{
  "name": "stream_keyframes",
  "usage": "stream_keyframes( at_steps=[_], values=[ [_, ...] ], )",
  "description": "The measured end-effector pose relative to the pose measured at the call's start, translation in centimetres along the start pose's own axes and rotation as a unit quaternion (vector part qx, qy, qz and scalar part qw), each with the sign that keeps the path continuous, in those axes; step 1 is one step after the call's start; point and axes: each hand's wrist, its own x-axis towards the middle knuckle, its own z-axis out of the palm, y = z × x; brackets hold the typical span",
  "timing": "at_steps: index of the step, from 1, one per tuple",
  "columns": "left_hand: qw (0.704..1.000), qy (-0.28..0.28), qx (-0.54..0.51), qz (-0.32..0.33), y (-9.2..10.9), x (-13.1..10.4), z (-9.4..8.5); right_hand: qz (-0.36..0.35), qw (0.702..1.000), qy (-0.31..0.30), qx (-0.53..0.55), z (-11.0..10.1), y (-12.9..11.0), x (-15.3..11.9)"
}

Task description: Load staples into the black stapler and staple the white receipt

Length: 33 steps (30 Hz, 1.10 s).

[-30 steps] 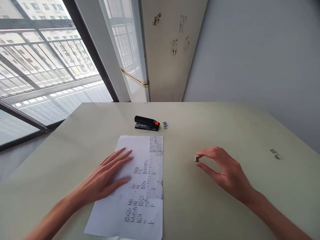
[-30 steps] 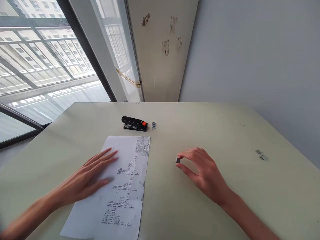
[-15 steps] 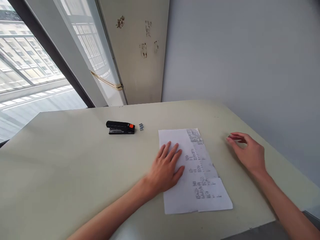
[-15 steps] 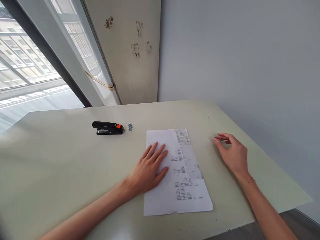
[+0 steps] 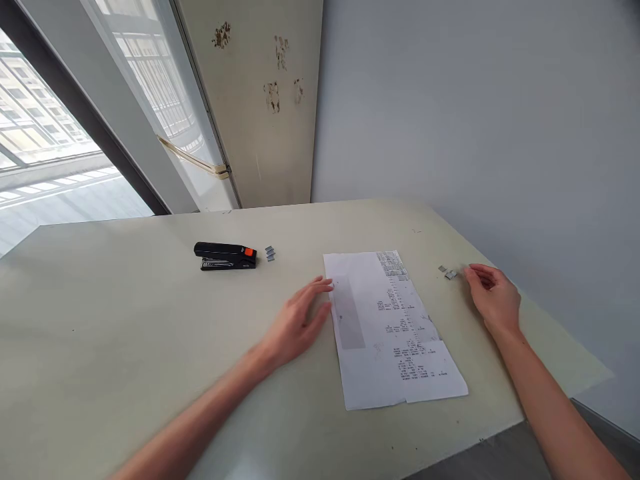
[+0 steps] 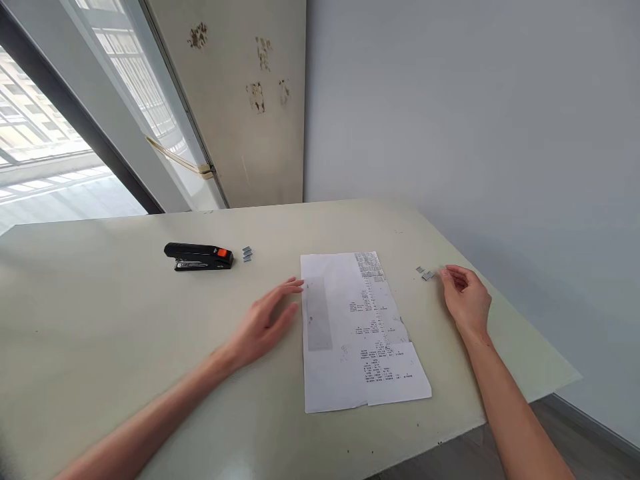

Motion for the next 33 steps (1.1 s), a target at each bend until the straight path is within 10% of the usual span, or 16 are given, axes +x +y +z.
stream_keyframes(
  at_steps=[6,11,15,20,24,33],
  values=[
    [0.991,0.049,-0.005,-0.127,-0.6,-3.1,-6.9,-0.124,0.988,-0.089,-0.024,0.5,-5.5,-5.3],
    [0.982,0.073,-0.015,-0.174,-1.6,-5.9,-10.8,-0.281,0.899,-0.326,-0.074,2.0,-11.0,-11.3],
    [0.978,0.091,-0.009,-0.189,-2.4,-8.0,-12.8,-0.337,0.845,-0.397,-0.118,2.2,-10.4,-11.1],
    [0.972,0.110,0.000,-0.206,-3.0,-9.1,-13.6,-0.318,0.846,-0.408,-0.131,0.8,-9.8,-8.6],
    [0.978,0.083,-0.008,-0.193,-3.2,-9.1,-13.4,-0.233,0.871,-0.423,-0.089,1.2,-13.7,-9.5],
    [0.975,0.102,-0.002,-0.198,-3.2,-9.5,-13.4,-0.269,0.828,-0.486,0.073,10.1,-20.7,-13.5]
  ],
)
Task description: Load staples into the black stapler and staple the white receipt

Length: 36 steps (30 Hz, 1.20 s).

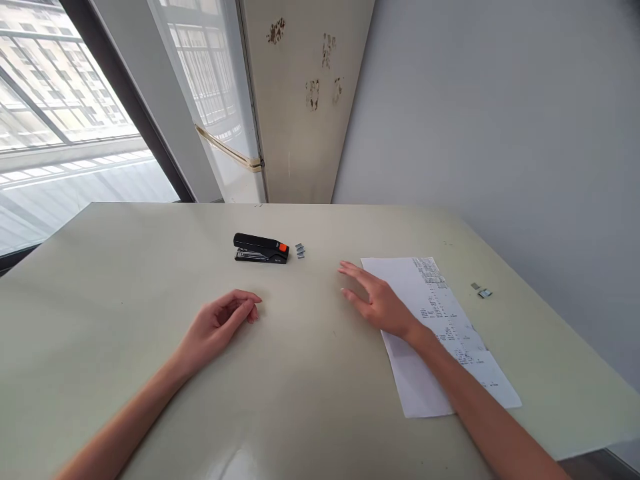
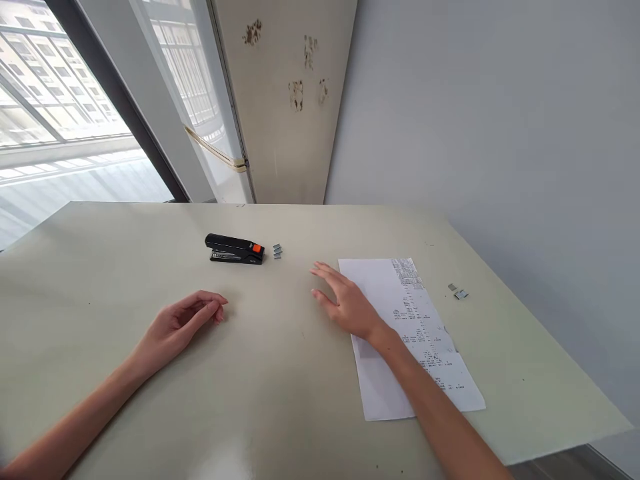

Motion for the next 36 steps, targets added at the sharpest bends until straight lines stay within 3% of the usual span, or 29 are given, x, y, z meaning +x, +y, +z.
stream_keyframes(
  at_steps=[4,8,14,23,28,31,36],
  values=[
    [1.000,0.003,-0.002,-0.003,0.2,0.1,0.0,-0.006,0.999,-0.024,-0.022,1.9,0.3,1.3],
    [1.000,0.009,0.005,-0.008,0.2,0.3,0.1,-0.025,0.997,-0.024,-0.069,2.5,0.9,1.3],
    [1.000,0.011,0.017,-0.014,0.0,0.3,0.2,-0.061,0.992,-0.011,-0.113,2.4,1.6,1.0],
    [1.000,-0.002,0.026,-0.014,0.0,0.4,0.2,-0.072,0.987,-0.048,-0.139,1.3,1.6,1.2],
    [0.999,-0.002,0.035,-0.011,-0.1,0.5,0.2,-0.021,0.984,-0.003,-0.180,2.9,-0.7,2.0],
    [0.999,0.004,0.043,-0.011,-0.2,0.6,0.2,-0.032,0.984,0.013,-0.173,4.6,-1.7,2.7],
    [0.999,0.002,0.041,-0.012,-0.2,0.6,0.3,-0.065,0.988,0.020,-0.141,5.1,-0.5,3.2]
  ],
)
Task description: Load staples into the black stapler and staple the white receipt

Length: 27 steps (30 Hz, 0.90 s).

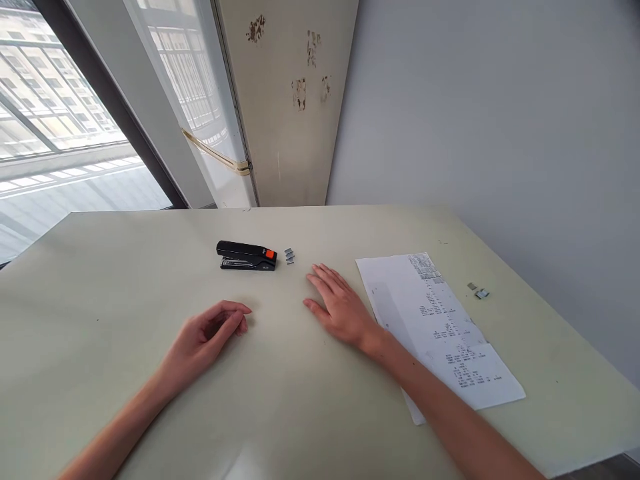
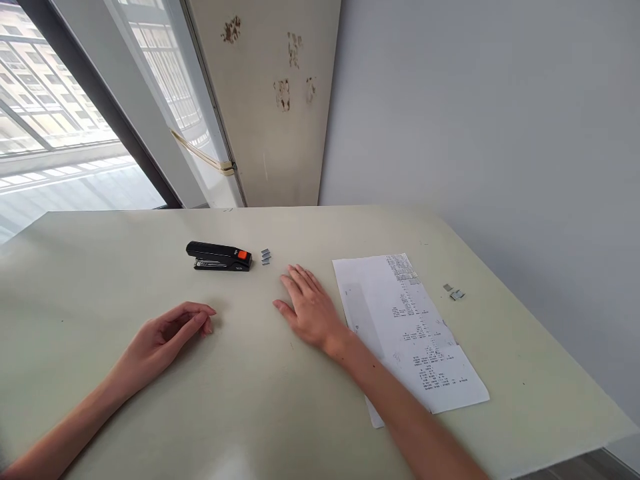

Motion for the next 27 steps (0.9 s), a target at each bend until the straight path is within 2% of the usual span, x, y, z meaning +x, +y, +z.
stream_keyframes(
  at_steps=[4,13,19,22,24,27],
  values=[
    [1.000,0.009,-0.001,-0.003,-0.1,0.0,0.1,-0.017,0.999,0.000,0.029,-0.8,1.3,-0.1],
    [1.000,0.020,0.017,-0.006,0.9,-0.2,0.2,-0.025,0.997,-0.010,0.067,-2.0,2.1,-0.1],
    [0.999,0.020,0.028,0.005,0.6,-0.3,0.3,-0.027,0.996,-0.008,0.083,-2.7,2.8,-0.3],
    [0.995,0.072,0.070,0.023,0.4,-0.1,0.3,-0.032,0.996,-0.003,0.082,-2.5,2.9,-0.4],
    [0.982,0.140,0.119,0.044,0.3,0.6,0.3,-0.036,0.996,0.002,0.083,-2.3,3.0,-0.4],
    [0.951,0.238,0.179,0.086,-0.3,3.0,0.1,-0.037,0.996,0.007,0.080,-2.0,3.2,-0.5]
  ],
)
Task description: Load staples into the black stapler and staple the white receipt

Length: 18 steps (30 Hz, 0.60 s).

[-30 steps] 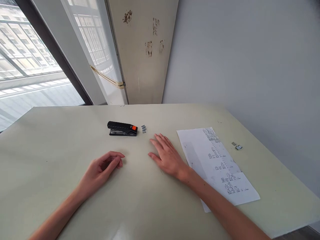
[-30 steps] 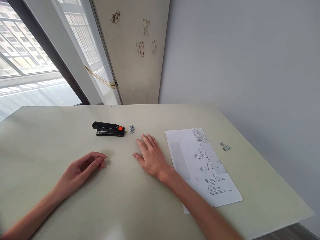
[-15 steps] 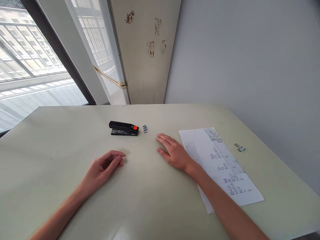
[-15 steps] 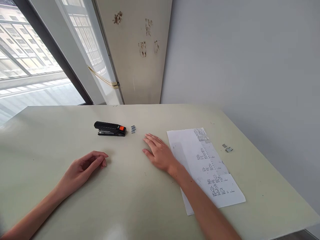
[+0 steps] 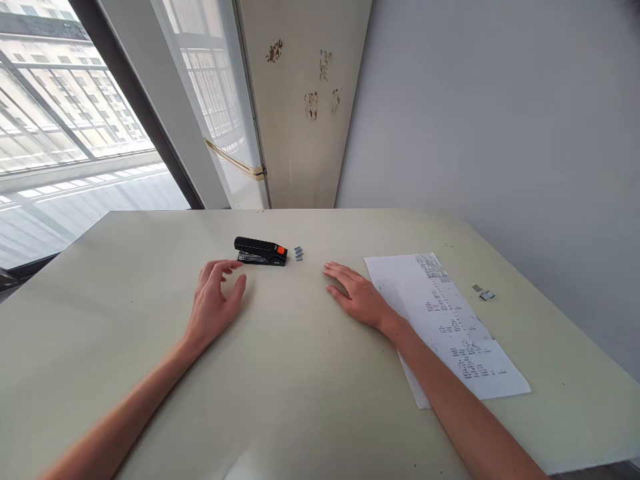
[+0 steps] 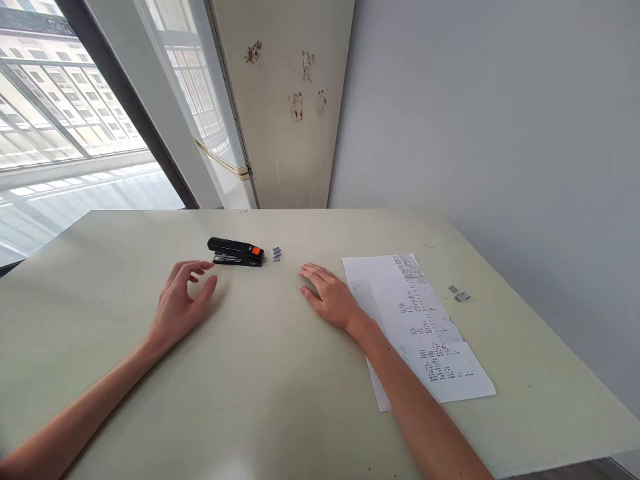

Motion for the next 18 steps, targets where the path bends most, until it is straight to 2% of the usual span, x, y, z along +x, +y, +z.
stream_keyframes(
  at_steps=[2,3,5,8,10,18],
  values=[
    [0.998,0.041,0.006,0.044,-1.0,1.8,0.9,0.001,1.000,-0.001,-0.002,0.1,0.1,-0.1],
    [0.997,0.042,0.001,0.059,-1.6,2.7,1.4,0.001,1.000,-0.002,-0.001,0.2,0.2,-0.1],
    [0.999,0.010,-0.006,0.050,-2.5,4.3,2.0,0.003,1.000,-0.002,0.001,0.2,0.1,-0.1],
    [0.998,-0.065,-0.011,-0.012,-2.9,5.4,2.4,0.006,1.000,0.001,0.002,0.2,-0.1,-0.2],
    [0.996,-0.084,-0.001,-0.039,-2.7,5.5,2.2,0.010,1.000,0.001,0.003,0.2,-0.3,-0.2],
    [0.994,-0.065,-0.031,-0.082,-1.4,3.0,0.5,0.008,1.000,-0.003,0.001,0.4,0.1,-0.5]
  ],
)
